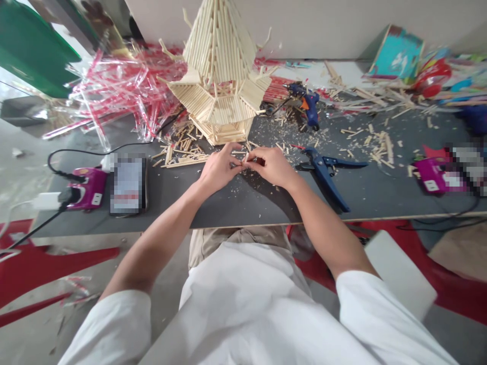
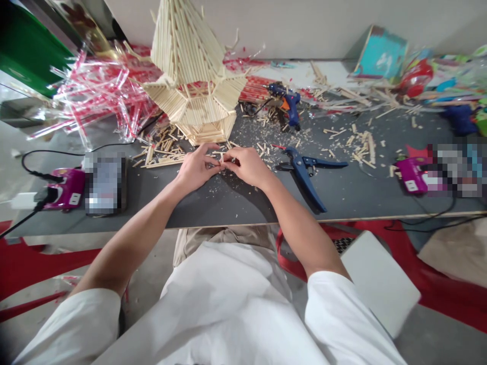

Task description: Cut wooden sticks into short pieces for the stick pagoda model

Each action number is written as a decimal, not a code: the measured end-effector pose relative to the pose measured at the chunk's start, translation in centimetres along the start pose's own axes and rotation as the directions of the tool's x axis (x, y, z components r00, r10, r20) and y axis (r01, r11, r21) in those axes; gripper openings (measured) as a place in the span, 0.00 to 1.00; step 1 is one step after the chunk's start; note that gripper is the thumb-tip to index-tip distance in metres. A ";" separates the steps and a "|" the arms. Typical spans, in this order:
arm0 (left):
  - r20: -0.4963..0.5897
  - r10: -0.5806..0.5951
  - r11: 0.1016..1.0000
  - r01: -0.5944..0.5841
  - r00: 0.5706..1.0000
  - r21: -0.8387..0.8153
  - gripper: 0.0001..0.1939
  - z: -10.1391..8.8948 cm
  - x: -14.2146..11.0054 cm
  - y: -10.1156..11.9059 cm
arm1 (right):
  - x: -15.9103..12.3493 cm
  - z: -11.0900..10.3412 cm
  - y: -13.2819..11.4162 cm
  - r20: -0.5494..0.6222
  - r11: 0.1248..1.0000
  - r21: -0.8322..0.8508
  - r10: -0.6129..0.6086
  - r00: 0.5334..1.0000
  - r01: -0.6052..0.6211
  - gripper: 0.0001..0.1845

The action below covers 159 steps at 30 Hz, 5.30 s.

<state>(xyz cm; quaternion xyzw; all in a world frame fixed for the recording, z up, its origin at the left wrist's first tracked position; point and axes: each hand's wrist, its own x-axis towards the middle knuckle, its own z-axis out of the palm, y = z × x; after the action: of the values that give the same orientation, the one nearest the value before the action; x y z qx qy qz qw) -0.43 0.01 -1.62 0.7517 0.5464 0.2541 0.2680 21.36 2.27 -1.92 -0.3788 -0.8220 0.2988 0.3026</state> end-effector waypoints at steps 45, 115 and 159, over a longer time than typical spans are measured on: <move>0.456 -0.073 0.715 0.365 0.887 -0.596 0.17 -0.7 -0.6 1.8 | -10.8 -13.2 0.8 -0.107 0.660 -0.586 0.512 0.852 -0.471 0.43; 0.455 -0.069 0.729 0.356 0.888 -0.585 0.22 -2.6 -0.9 2.1 | -5.6 -1.7 -5.7 0.062 0.723 -0.579 0.499 0.865 -0.376 0.42; -0.020 0.172 0.985 -0.172 0.985 -0.006 0.19 -4.3 -0.2 -1.3 | 2.2 -3.6 0.1 -0.086 0.811 -0.519 0.266 0.960 -0.271 0.13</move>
<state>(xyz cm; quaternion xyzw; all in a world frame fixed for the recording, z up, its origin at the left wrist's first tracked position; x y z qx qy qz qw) -4.26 0.69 0.62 0.7926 0.4809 0.2856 0.2427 22.81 5.08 0.86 -0.5606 -0.8089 0.1006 0.1460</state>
